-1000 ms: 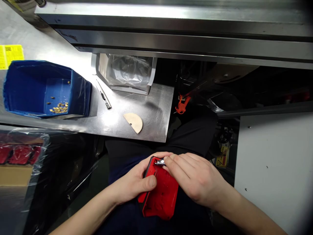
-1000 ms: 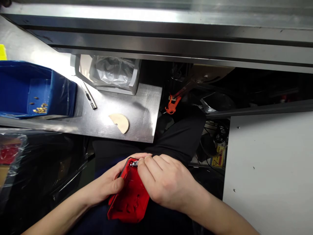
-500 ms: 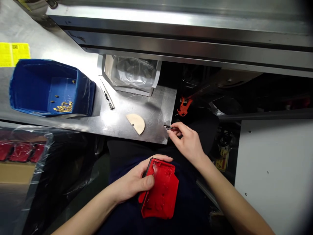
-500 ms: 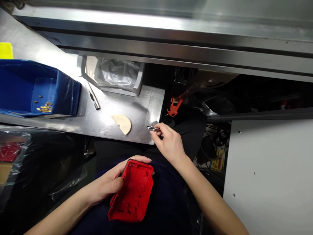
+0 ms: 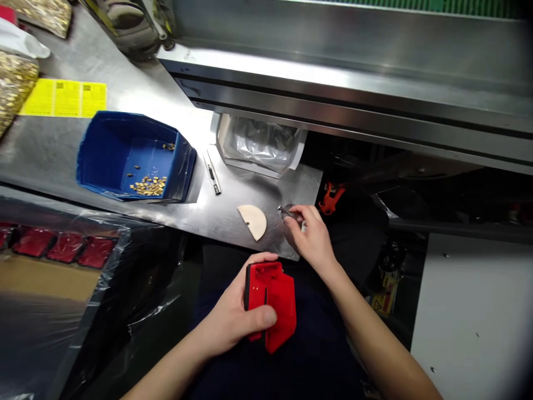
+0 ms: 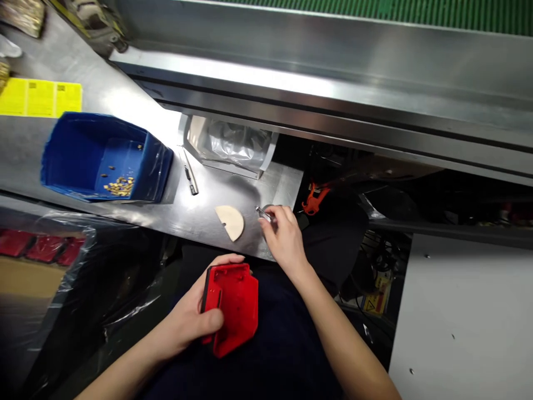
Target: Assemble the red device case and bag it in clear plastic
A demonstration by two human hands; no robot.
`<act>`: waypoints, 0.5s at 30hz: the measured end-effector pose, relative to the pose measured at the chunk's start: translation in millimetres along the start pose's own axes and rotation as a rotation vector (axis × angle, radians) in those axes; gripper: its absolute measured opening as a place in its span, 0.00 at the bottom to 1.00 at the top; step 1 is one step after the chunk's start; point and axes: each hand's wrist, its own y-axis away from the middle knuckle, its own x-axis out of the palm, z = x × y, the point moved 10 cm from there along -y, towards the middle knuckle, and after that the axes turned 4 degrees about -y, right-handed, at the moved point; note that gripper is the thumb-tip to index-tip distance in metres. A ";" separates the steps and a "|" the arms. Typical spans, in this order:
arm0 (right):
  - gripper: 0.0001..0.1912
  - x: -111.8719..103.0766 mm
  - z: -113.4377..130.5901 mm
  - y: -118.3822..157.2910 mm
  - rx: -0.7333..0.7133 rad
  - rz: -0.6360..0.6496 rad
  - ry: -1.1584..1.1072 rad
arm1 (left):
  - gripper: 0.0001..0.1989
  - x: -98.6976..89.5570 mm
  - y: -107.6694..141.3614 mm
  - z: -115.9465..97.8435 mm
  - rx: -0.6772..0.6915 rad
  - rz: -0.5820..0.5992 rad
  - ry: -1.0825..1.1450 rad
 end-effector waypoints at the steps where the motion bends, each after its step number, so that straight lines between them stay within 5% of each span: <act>1: 0.11 -8.9 6.9 9.9 0.014 0.014 -0.073 | 0.43 -9.9 -1.0 -3.7 0.021 -0.099 -0.080; 3: 0.13 -15.6 21.8 33.4 0.064 0.127 -0.342 | 0.37 -25.0 -1.8 -7.2 0.018 -0.263 -0.213; 5: 0.14 -2.9 48.8 62.2 0.027 0.383 -0.518 | 0.32 -33.1 -2.7 -5.5 -0.009 -0.364 -0.253; 8: 0.14 19.5 79.2 102.1 -0.126 0.634 -0.411 | 0.27 -38.7 -3.8 1.2 -0.050 -0.441 -0.228; 11: 0.10 23.9 81.8 114.1 -0.208 0.525 -0.292 | 0.25 -40.4 -3.3 0.3 -0.039 -0.471 -0.246; 15: 0.09 14.9 67.9 123.8 -0.196 0.394 -0.448 | 0.21 -32.0 -3.0 -16.1 0.103 -0.466 -0.334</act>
